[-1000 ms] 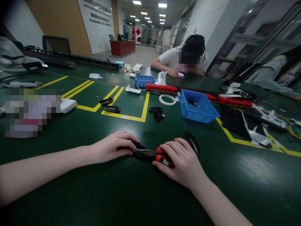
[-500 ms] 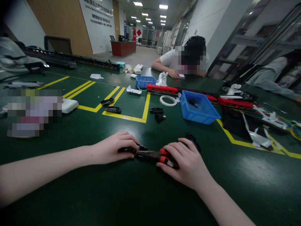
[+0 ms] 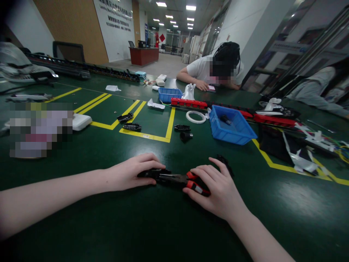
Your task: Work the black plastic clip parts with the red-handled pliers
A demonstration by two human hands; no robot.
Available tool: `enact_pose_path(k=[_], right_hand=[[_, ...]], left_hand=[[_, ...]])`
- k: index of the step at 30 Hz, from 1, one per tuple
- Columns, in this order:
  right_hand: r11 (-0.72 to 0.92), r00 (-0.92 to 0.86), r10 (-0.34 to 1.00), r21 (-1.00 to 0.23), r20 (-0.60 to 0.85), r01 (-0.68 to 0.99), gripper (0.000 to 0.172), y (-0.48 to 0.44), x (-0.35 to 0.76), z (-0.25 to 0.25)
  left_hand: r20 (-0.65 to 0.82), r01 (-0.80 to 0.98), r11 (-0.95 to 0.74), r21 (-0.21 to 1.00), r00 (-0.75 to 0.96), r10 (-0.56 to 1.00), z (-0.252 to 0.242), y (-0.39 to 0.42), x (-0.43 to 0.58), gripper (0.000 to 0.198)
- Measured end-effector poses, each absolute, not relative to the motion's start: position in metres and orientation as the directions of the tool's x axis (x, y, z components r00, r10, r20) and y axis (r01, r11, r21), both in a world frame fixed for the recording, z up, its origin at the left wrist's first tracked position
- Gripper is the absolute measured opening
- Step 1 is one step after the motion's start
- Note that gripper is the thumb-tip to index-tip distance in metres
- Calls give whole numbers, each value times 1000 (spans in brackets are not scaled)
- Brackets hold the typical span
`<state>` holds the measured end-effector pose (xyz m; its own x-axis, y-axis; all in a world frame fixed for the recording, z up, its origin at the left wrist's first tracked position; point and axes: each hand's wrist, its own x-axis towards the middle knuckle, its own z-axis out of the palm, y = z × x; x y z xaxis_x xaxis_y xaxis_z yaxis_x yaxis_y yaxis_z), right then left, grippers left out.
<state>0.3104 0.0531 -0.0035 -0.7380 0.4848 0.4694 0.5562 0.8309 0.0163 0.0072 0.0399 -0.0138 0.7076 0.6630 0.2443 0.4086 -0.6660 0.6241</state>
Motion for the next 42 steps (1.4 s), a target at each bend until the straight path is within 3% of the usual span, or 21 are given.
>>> enact_pose_path(k=[6,19,30,42], right_hand=[[841,-751,474,16,460,540,36,54,312,-5],[841,-726,481,-25,492,541,28,50,303,1],[856,-750,461,-16,475,516,33,51,309,-1],[839,-761,450,71,467,540,33,49,313,-4]], left_hand=[[244,414,-701,580,734,634,-12,41,7,20],[250,407,-701,586,732,634,-15,42,7,21],[268,397,-709,583,730,629,-14,42,7,20],[277,387,-709,590,728,628,-17,43,7,21]])
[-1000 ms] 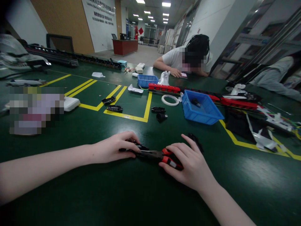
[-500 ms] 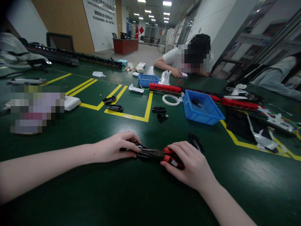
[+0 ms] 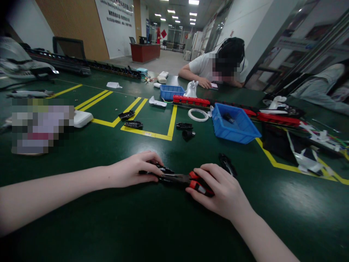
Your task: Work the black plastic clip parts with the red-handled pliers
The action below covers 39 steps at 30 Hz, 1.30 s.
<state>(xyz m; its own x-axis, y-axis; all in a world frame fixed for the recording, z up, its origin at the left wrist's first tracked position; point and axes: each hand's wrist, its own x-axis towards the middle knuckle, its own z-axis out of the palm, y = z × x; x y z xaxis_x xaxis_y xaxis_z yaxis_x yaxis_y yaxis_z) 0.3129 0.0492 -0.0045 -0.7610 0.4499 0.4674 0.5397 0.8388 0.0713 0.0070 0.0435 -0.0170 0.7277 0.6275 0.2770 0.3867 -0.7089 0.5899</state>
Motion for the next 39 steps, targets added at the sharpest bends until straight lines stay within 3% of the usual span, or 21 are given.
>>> enact_pose_path(k=[14,28,34,39], right_hand=[[844,-749,463,23,474,536,33,45,305,-2],[851,-776,444,62,449,522,32,48,311,2],[848,-768,453,45,453,527,32,49,311,0],[848,-764,452,42,460,528,32,49,309,0]], left_hand=[[279,385,-704,597,723,632,-16,43,7,20],[264,383,-705,596,736,623,-11,42,8,22],[221,423,-644,637,701,678,-9,40,9,38],[227,454,-683,572,713,664,-11,39,9,47]])
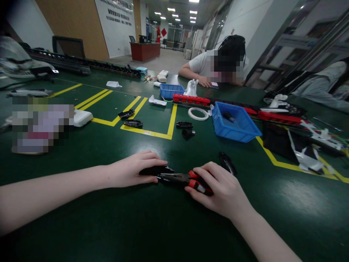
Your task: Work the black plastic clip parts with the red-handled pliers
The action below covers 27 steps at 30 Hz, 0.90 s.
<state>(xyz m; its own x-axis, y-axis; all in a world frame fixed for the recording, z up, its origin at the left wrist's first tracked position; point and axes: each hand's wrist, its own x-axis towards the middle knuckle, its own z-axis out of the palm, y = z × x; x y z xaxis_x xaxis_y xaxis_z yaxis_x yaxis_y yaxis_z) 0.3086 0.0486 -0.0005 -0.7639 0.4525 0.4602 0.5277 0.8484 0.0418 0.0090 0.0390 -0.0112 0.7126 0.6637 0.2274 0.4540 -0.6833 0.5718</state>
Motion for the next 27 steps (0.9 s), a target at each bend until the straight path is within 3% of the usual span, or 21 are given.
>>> enact_pose_path(k=[14,27], right_hand=[[842,-749,470,17,467,539,30,48,306,0],[837,-744,478,16,466,548,30,49,306,0]], left_hand=[[265,429,-725,539,731,629,-12,39,9,23],[274,392,-743,542,753,598,-9,35,9,31]])
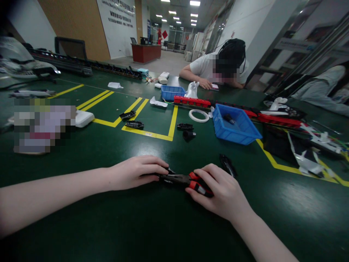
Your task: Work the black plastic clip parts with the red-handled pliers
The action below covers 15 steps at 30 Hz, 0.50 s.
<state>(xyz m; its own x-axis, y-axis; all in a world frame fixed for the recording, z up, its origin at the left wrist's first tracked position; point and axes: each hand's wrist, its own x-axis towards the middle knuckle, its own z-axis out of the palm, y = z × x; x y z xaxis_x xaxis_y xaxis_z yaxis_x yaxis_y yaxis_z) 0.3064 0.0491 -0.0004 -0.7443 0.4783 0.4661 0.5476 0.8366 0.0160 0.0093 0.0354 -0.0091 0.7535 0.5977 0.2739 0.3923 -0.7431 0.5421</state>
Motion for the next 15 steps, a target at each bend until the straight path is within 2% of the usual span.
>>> enact_pose_path(k=[15], right_hand=[[828,-725,520,-58,451,558,31,50,308,-2]], left_hand=[[238,414,-711,568,745,624,-9,35,9,24]])
